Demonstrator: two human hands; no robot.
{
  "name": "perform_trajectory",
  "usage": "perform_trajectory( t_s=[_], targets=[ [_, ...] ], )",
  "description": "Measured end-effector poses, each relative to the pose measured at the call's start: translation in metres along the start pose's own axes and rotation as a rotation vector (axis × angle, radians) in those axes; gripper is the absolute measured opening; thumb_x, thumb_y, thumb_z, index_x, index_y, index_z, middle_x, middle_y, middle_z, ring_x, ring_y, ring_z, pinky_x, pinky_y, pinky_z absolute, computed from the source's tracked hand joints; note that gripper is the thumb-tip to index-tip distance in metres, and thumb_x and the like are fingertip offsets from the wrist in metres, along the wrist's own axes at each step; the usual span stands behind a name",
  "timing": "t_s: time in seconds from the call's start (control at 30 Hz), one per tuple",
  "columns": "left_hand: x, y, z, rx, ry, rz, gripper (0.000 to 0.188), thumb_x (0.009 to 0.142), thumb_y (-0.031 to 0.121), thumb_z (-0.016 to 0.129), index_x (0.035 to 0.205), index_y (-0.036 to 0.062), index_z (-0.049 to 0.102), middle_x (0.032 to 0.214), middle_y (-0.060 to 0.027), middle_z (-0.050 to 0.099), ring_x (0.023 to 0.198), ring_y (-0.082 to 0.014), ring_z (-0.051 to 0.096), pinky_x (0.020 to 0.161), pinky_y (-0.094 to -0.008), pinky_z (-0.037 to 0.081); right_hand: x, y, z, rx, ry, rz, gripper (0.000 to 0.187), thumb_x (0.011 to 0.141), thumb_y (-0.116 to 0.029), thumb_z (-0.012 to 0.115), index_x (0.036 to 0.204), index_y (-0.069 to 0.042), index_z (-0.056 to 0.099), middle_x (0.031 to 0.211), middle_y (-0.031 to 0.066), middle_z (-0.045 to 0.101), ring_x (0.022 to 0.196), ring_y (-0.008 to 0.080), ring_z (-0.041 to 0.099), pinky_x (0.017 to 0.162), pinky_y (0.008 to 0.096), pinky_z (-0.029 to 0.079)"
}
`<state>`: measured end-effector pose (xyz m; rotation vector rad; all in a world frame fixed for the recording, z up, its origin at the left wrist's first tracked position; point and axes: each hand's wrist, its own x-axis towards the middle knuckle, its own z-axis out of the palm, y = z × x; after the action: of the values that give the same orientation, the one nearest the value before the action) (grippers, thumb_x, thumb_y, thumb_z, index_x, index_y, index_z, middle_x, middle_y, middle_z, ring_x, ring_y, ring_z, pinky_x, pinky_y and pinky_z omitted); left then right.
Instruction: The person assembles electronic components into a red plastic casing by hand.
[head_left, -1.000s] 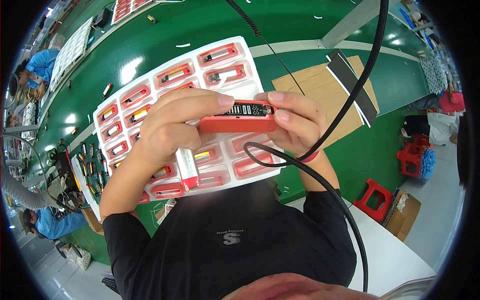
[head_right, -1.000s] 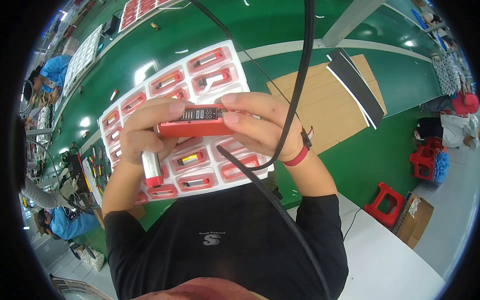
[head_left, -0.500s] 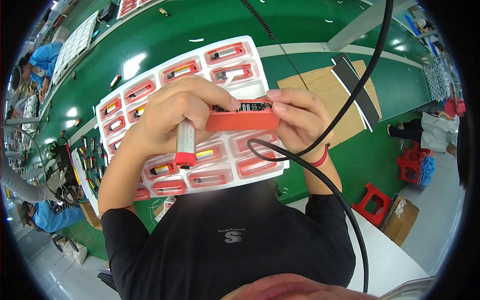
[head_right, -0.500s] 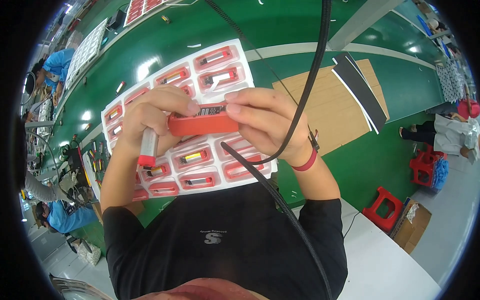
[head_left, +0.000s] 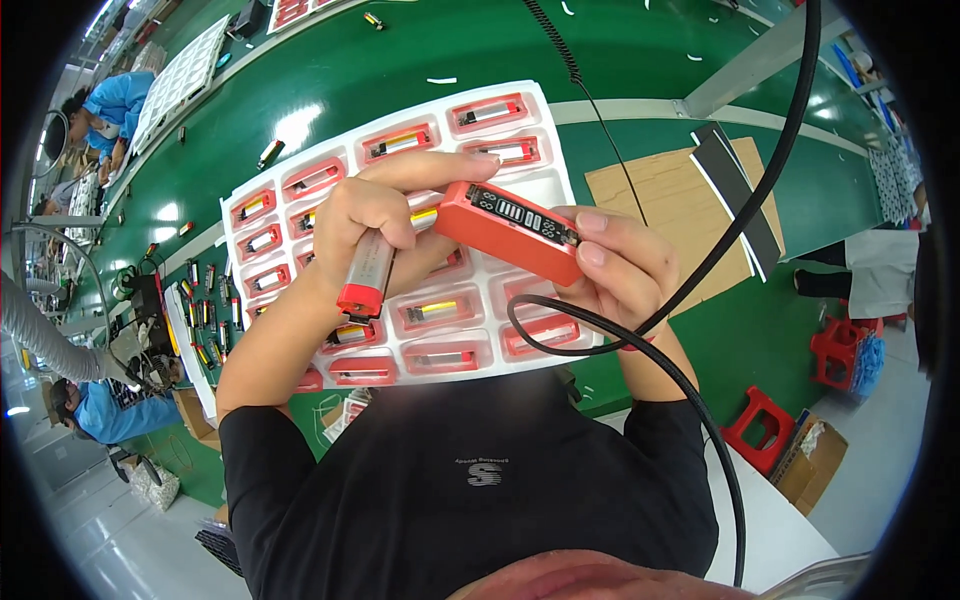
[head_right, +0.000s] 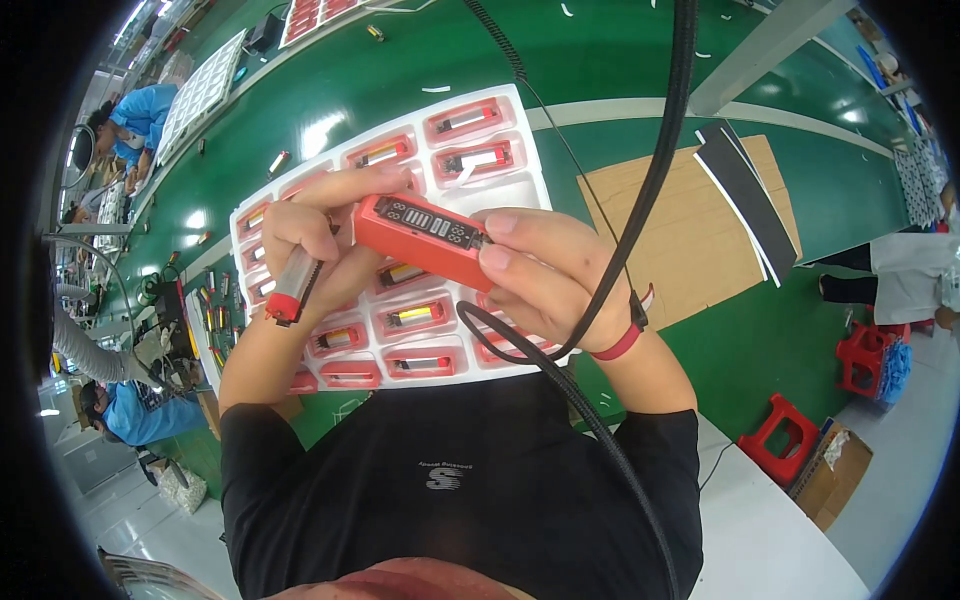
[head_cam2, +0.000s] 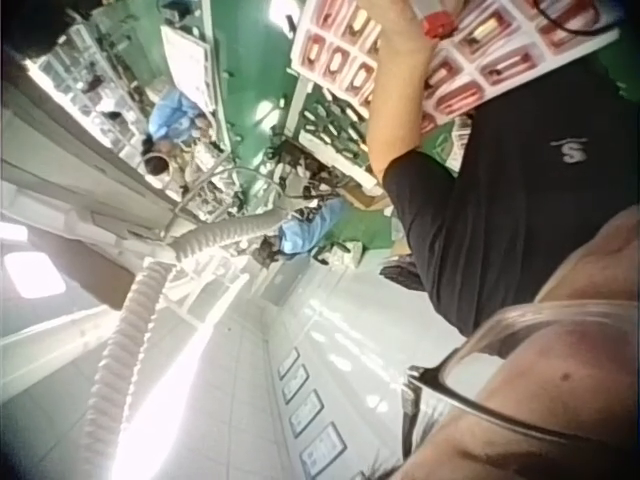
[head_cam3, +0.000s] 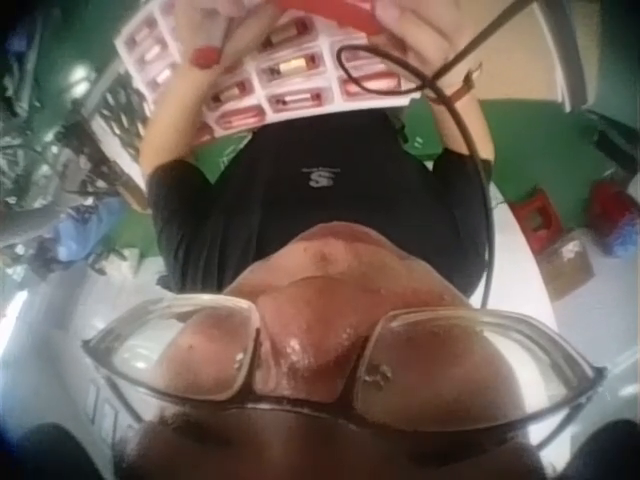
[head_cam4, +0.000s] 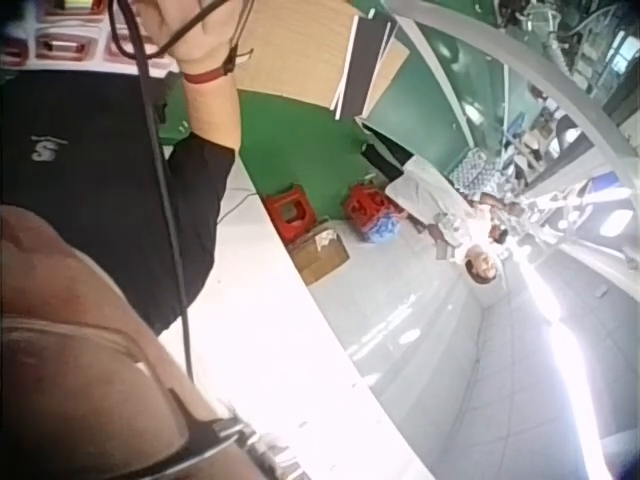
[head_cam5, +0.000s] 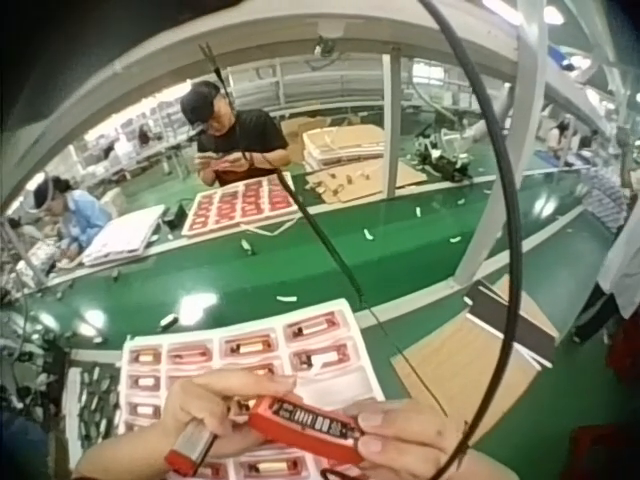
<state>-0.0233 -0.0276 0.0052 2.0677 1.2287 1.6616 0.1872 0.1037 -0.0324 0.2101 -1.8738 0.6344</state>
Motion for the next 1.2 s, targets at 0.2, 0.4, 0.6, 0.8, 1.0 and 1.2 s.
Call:
perform_trajectory(
  t_s=[0.2, 0.4, 0.6, 0.8, 1.0, 1.2],
  targets=[
    [-0.008, -0.002, 0.000, 0.054, -0.010, -0.014, 0.053, 0.077, -0.016, 0.077, 0.097, 0.0138, 0.039, 0.125, -0.0316, 0.066, 0.112, -0.0397, 0.071, 0.093, -0.0446, 0.060, 0.002, -0.005, 0.002, -0.030, -0.020, 0.025, 0.070, 0.065, -0.002, 0.089, 0.128, -0.006, 0.060, 0.123, 0.0184, 0.061, 0.094, 0.0377, 0.072, 0.077, 0.0441, 0.061],
    [-0.002, 0.000, 0.005, -0.011, -0.029, 0.021, 0.051, 0.080, -0.016, 0.075, 0.098, 0.0138, 0.038, 0.122, -0.0285, 0.068, 0.110, -0.0374, 0.072, 0.091, -0.0423, 0.059, -0.004, -0.001, 0.005, 0.102, 0.068, 0.131, 0.057, 0.074, -0.001, 0.088, 0.122, -0.006, 0.060, 0.118, 0.0160, 0.063, 0.096, 0.0298, 0.070, 0.078, 0.0368, 0.060],
    [-0.002, 0.000, 0.015, -0.154, 0.167, -0.159, 0.045, 0.085, -0.012, 0.072, 0.101, 0.0117, 0.037, 0.118, -0.0248, 0.070, 0.110, -0.0298, 0.071, 0.090, -0.0394, 0.057, 0.011, -0.002, 0.006, -0.102, -0.021, 0.255, 0.036, 0.082, 0.000, 0.081, 0.115, -0.002, 0.066, 0.108, 0.0152, 0.067, 0.092, 0.0272, 0.069, 0.078, 0.0336, 0.059],
    [0.016, -0.003, 0.004, -0.665, 0.266, -0.695, 0.034, 0.093, 0.010, 0.077, 0.097, 0.0135, 0.044, 0.107, -0.0089, 0.068, 0.097, -0.0136, 0.066, 0.086, -0.0285, 0.053, 0.016, -0.001, 0.015, 0.663, 0.147, 0.898, 0.027, 0.092, 0.003, 0.073, 0.118, 0.004, 0.065, 0.106, 0.0093, 0.070, 0.097, 0.0126, 0.067, 0.084, 0.0272, 0.057],
    [0.011, -0.012, 0.001, -0.850, 0.231, -0.857, 0.028, 0.097, 0.030, 0.073, 0.099, 0.0194, 0.047, 0.108, 0.0013, 0.061, 0.104, -0.0125, 0.060, 0.096, -0.0361, 0.051, 0.014, 0.009, 0.015, 0.882, 0.107, 0.967, 0.032, 0.096, -0.002, 0.071, 0.126, 0.003, 0.060, 0.110, 0.0078, 0.070, 0.099, 0.0117, 0.066, 0.086, 0.0270, 0.056],
    [0.001, -0.005, -0.019, -0.192, 0.158, -0.986, 0.031, 0.103, 0.033, 0.060, 0.115, 0.0055, 0.054, 0.093, -0.0045, 0.061, 0.082, -0.0161, 0.054, 0.080, -0.0330, 0.047, 0.000, 0.036, -0.030, -0.214, -0.086, 0.544, 0.020, 0.096, -0.004, 0.066, 0.115, 0.001, 0.067, 0.101, 0.0132, 0.072, 0.089, 0.0213, 0.071, 0.081, 0.0338, 0.055]
  ],
)
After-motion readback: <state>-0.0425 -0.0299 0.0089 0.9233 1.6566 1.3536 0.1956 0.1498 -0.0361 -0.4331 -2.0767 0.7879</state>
